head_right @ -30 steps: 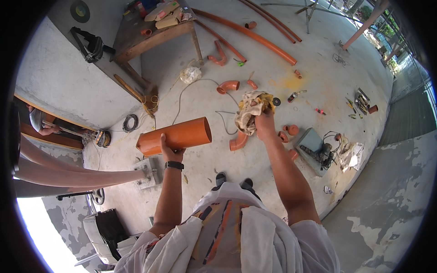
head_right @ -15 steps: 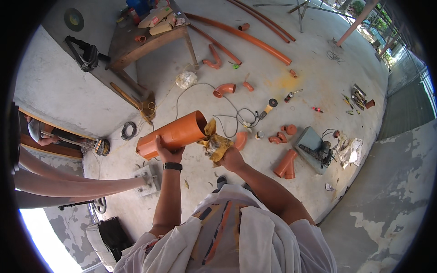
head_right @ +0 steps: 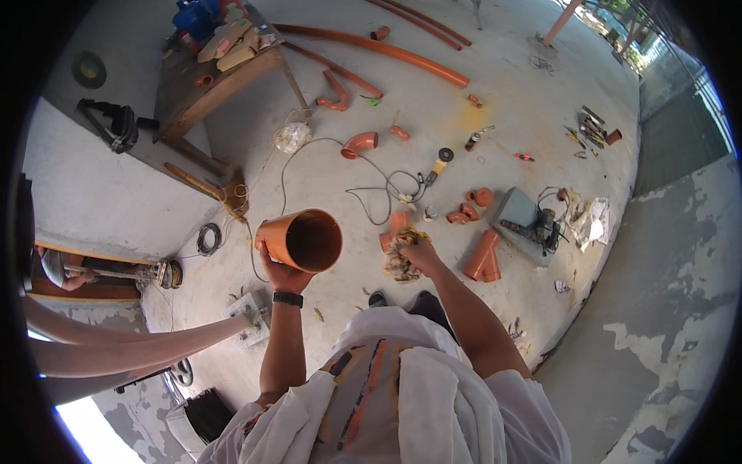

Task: The person assembles orange PVC pipes and fittings on the floor, applying glue to the joints and connecting them. They then carry the assembled pipe section to a wall opening and position it for installation.

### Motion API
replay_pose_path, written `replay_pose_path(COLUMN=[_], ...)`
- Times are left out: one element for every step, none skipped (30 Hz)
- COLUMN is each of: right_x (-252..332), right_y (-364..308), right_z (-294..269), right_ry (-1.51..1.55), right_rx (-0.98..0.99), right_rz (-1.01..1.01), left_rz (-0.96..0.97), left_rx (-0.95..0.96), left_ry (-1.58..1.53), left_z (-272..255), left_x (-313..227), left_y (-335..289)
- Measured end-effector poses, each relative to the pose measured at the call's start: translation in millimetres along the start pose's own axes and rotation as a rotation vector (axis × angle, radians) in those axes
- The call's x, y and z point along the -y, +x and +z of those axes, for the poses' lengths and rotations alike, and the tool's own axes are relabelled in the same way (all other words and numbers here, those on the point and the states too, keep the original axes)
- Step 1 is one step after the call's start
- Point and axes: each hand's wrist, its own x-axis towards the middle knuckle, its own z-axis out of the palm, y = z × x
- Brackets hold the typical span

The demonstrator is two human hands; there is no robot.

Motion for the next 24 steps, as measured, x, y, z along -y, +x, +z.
replay_pose_path(right_x=[1.9,4.8,6.7,7.4,8.8,10.4,10.9,10.9,10.7,10.2,9.0,7.9,6.7,6.7,6.7,6.7,8.0,10.8,14.3,21.5,27.8,32.5,35.4,36.6], right_y=[-3.0,-4.7,-6.9,-9.5,-10.7,-10.1,-9.3,-6.9,-3.9,1.1,6.4,12.6,18.3,23.9,27.6,28.1,26.7,24.3,24.2,25.8,27.2,30.5,35.0,43.6], right_z=[8.1,15.5,21.5,28.2,32.4,35.7,39.3,41.8,47.6,47.7,47.7,45.8,43.4,40.0,34.6,29.2,23.5,18.5,6.2,0.4,-5.7,-13.3,-20.3,-30.9], right_ry=[0.020,0.006,-0.006,-0.063,-0.049,-0.049,-0.046,-0.032,0.025,-0.012,-0.048,-0.124,-0.045,-0.004,-0.023,-0.013,-0.066,-0.154,-0.003,-0.032,-0.024,-0.040,-0.054,-0.095], right_rx=[0.027,0.040,0.027,0.012,0.056,0.109,0.144,0.172,0.179,0.263,0.348,0.442,0.582,0.729,0.830,0.803,0.728,0.643,0.760,0.719,0.691,0.661,0.631,0.600], right_rz=[-0.073,-0.110,-0.226,-0.280,-0.287,-0.278,-0.347,-0.436,-0.557,-0.583,-0.609,-0.597,-0.514,-0.392,-0.222,-0.381,-0.500,-0.617,-0.709,-0.685,-0.693,-0.650,-0.606,-0.514], left_rz=[0.030,0.062,0.025,-0.007,-0.037,-0.066,-0.098,-0.132,-0.181,-0.187,-0.208,-0.240,-0.212,-0.194,-0.184,-0.137,-0.094,-0.060,-0.056,-0.057,-0.057,-0.036,-0.012,0.009], left_rx=[-0.009,-0.017,-0.006,-0.014,-0.026,-0.055,-0.066,-0.094,-0.056,-0.155,-0.188,-0.254,-0.227,-0.232,-0.262,-0.274,-0.305,-0.346,-0.336,-0.333,-0.352,-0.335,-0.343,-0.353], left_ry=[-0.007,-0.014,0.004,-0.034,-0.074,-0.124,-0.049,0.018,0.052,0.097,0.108,0.133,0.113,0.109,0.090,0.078,0.053,0.020,0.034,0.034,0.019,0.033,0.032,0.035], left_z=[-0.2,0.0,-0.3,-1.2,-2.0,-3.1,-5.3,-7.7,-10.5,-13.2,-15.8,-18.3,-20.5,-22.3,-23.3,-23.4,-22.2,-20.2,-17.2,-13.5,-9.1,-4.6,-0.2,4.0], left_x=[8.8,17.8,24.6,32.8,40.5,48.2,55.0,61.2,66.9,72.6,78.1,83.5,89.1,94.6,100.5,106.4,112.2,117.5,122.8,127.7,133.4,139.2,144.8,150.8], left_y=[5.8,12.4,16.4,19.7,23.5,27.1,28.5,30.0,31.9,35.2,39.9,45.3,51.3,57.4,62.9,68.4,75.2,80.5,84.7,88.3,92.3,97.6,101.7,106.0])
